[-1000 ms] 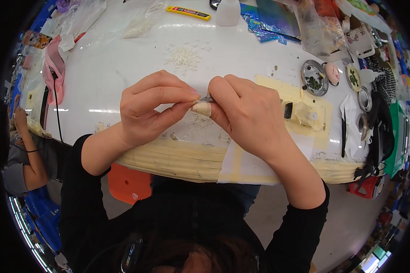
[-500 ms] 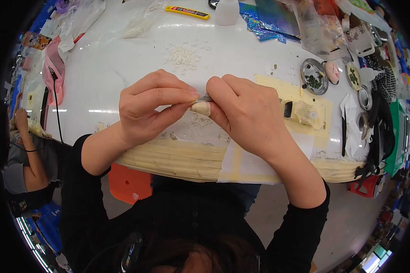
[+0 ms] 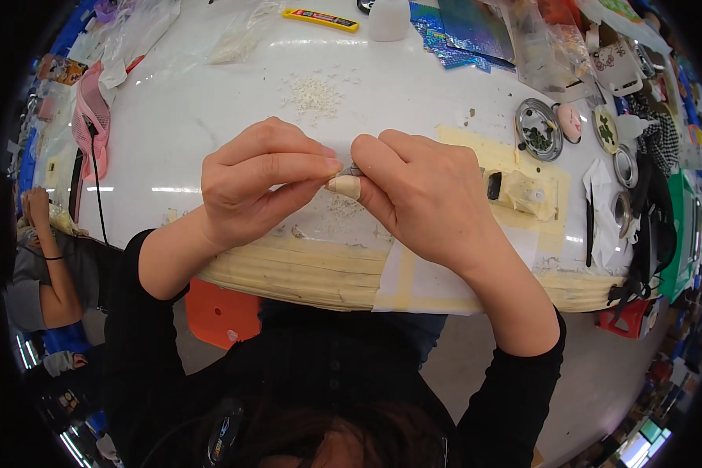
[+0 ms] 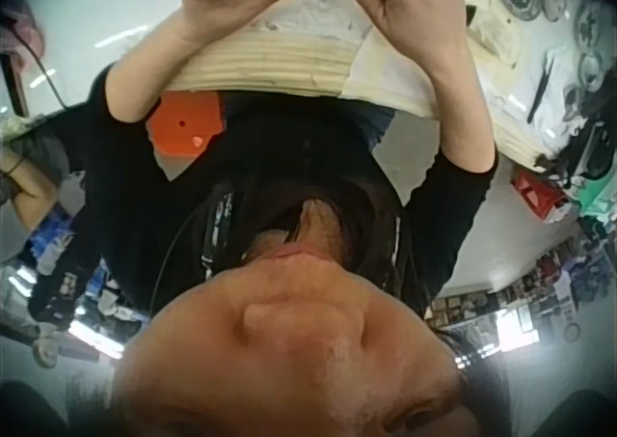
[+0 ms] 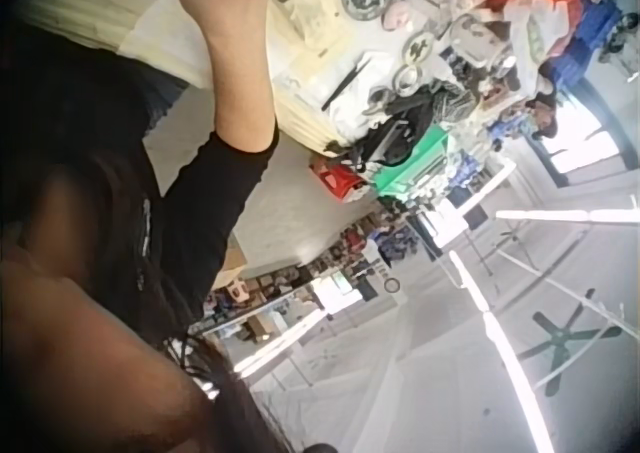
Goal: Wrapping small white plastic tubes with adhesive decorative film at a production workbench.
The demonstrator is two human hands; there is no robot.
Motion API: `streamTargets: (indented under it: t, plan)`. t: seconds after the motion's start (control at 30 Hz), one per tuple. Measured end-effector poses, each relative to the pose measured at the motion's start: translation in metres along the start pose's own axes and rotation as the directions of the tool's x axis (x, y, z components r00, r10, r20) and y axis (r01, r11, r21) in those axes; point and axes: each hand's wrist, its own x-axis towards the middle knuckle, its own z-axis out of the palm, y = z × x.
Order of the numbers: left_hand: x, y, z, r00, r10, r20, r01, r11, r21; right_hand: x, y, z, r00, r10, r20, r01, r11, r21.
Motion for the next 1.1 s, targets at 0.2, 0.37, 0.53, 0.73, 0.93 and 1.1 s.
streamTargets:
  t: [0.2, 0.37, 0.53, 0.73, 0.93, 1.1]
  plan:
    - [0.000, 0.001, 0.000, 1.000, -0.021, -0.006, 0.021, 1.000, -0.010, 0.000, 0.000, 0.000, 1.000, -0.010, -0.001, 0.010, 1.000, -0.009]
    - [0.000, 0.001, 0.001, 0.999, -0.036, -0.011, 0.036, 0.999, -0.028, 0.000, 0.001, 0.002, 1.000, -0.017, -0.022, 0.016, 0.999, -0.031]
    - [-0.005, 0.002, 0.002, 0.958, -0.282, 0.055, 0.287, 0.922, -0.259, 0.000, 0.003, 0.001, 0.997, 0.023, -0.080, -0.016, 0.995, 0.094]
    - [0.001, 0.008, 0.000, 0.588, -0.608, 0.533, 0.767, 0.210, -0.607, 0.003, 0.002, -0.004, 0.994, -0.027, -0.108, 0.053, 0.966, 0.252]
    - [-0.005, 0.006, 0.003, 0.519, -0.628, 0.580, 0.734, -0.020, -0.678, 0.005, 0.002, -0.004, 0.992, -0.011, -0.126, 0.050, 0.949, 0.311]
    - [-0.012, 0.008, 0.008, 0.493, -0.636, 0.594, 0.653, -0.181, -0.735, 0.006, 0.001, -0.003, 0.992, -0.011, -0.128, 0.050, 0.951, 0.304]
